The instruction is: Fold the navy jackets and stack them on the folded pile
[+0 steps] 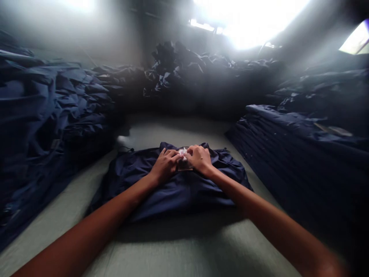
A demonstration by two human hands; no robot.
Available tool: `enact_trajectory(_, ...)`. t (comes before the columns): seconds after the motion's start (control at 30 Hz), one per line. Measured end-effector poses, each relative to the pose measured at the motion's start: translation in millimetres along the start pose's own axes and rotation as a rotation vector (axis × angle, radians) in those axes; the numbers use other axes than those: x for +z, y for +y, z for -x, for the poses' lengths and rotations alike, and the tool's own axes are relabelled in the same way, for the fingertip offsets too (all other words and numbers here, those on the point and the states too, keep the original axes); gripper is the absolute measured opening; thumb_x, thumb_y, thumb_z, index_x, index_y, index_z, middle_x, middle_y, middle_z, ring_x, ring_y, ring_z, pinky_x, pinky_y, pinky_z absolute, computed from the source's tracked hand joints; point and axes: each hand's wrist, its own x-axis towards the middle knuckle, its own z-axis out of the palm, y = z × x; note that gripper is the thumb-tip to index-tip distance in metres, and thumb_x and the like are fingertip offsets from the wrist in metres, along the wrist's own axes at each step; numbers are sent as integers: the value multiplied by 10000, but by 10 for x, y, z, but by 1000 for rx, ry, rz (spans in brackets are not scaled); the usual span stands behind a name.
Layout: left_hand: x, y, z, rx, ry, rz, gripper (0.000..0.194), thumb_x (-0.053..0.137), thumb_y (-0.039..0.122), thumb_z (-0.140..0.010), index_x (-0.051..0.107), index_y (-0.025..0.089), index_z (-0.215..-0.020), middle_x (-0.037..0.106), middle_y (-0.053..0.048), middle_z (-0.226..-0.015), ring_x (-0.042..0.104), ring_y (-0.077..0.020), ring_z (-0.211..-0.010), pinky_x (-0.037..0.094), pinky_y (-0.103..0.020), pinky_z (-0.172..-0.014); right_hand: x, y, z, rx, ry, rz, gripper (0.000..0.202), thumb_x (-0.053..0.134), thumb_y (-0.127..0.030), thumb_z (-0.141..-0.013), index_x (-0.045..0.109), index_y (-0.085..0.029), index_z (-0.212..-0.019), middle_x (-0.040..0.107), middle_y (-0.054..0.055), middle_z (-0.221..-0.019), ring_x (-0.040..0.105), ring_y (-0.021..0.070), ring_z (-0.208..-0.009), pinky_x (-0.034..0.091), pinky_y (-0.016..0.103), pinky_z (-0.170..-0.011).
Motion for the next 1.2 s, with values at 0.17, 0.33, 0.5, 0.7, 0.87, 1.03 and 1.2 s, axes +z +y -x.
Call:
enact_trajectory(0.17, -5, 35, 0, -28, 6, -4, 330, 485, 188, -1013, 703, 235, -1255, 699, -78, -1284, 586, -273, -1248, 324, -563, -1217, -1, 71, -34, -347, 79, 177, 187, 549, -240, -1043, 731, -194, -1038, 731, 99, -1067, 661, 232, -991, 416, 365, -952)
enact_trajectory(0.33, -6, 49, -1, -48, 27, -11, 397, 506, 172, -979, 639, 204, -1351, 681, -95, -1320, 578, -269, -1277, 326, -527, -1230, 14, 300, 56, -649, -116, 177, 182, 544, -188, -1047, 713, -175, -1114, 735, 98, -1109, 666, 219, -985, 461, 336, -899)
enact_trajectory(0.5, 55, 9, 14, -48, -27, -28, 466, 477, 166, -974, 621, 264, -1406, 600, -79, -1486, 484, -298, -1418, 286, -595, -1240, -22, 392, 187, -641, -66, 34, 270, 552, -296, -1059, 684, -208, -1277, 702, 111, -1283, 649, 246, -1146, 474, 396, -1020)
enact_trajectory(0.7, 43, 40, -13, -49, -33, -50, 443, 399, 231, -1035, 606, 252, -1425, 608, -96, -1472, 489, -291, -1424, 243, -596, -1258, -275, 739, 526, -244, 67, 83, 372, 492, -363, -1068, 659, -218, -1367, 628, 133, -1441, 587, 287, -1310, 448, 459, -1117)
enact_trajectory(0.87, -98, -26, -34, -184, -10, -192, 495, 328, 372, -1081, 549, 237, -1503, 516, -123, -1575, 388, -336, -1510, 135, -637, -1275, -139, 1245, 822, 94, -81, 271, 540, 360, -438, -1098, 441, -234, -1591, 349, 148, -1681, 322, 357, -1550, 270, 649, -1217)
enact_trajectory(1.03, -208, -406, 100, -499, -234, -228, 614, 321, 507, -1072, 407, 226, -1610, 407, -154, -1653, 305, -413, -1549, 158, -747, -1212, 74, 1419, 882, 151, -169, 239, 550, 246, -420, -1112, 395, -263, -1618, 370, 107, -1678, 294, 315, -1568, 261, 613, -1234)
enact_trajectory(1.2, -345, -570, 198, -538, -262, -143, 631, 229, 466, -1092, 312, 179, -1648, 332, -148, -1693, 305, -343, -1564, 232, -623, -1252, 90, 1393, 876, 149, -174, 226, 568, 232, -446, -1106, 414, -262, -1611, 397, 97, -1665, 306, 325, -1560, 255, 616, -1233)
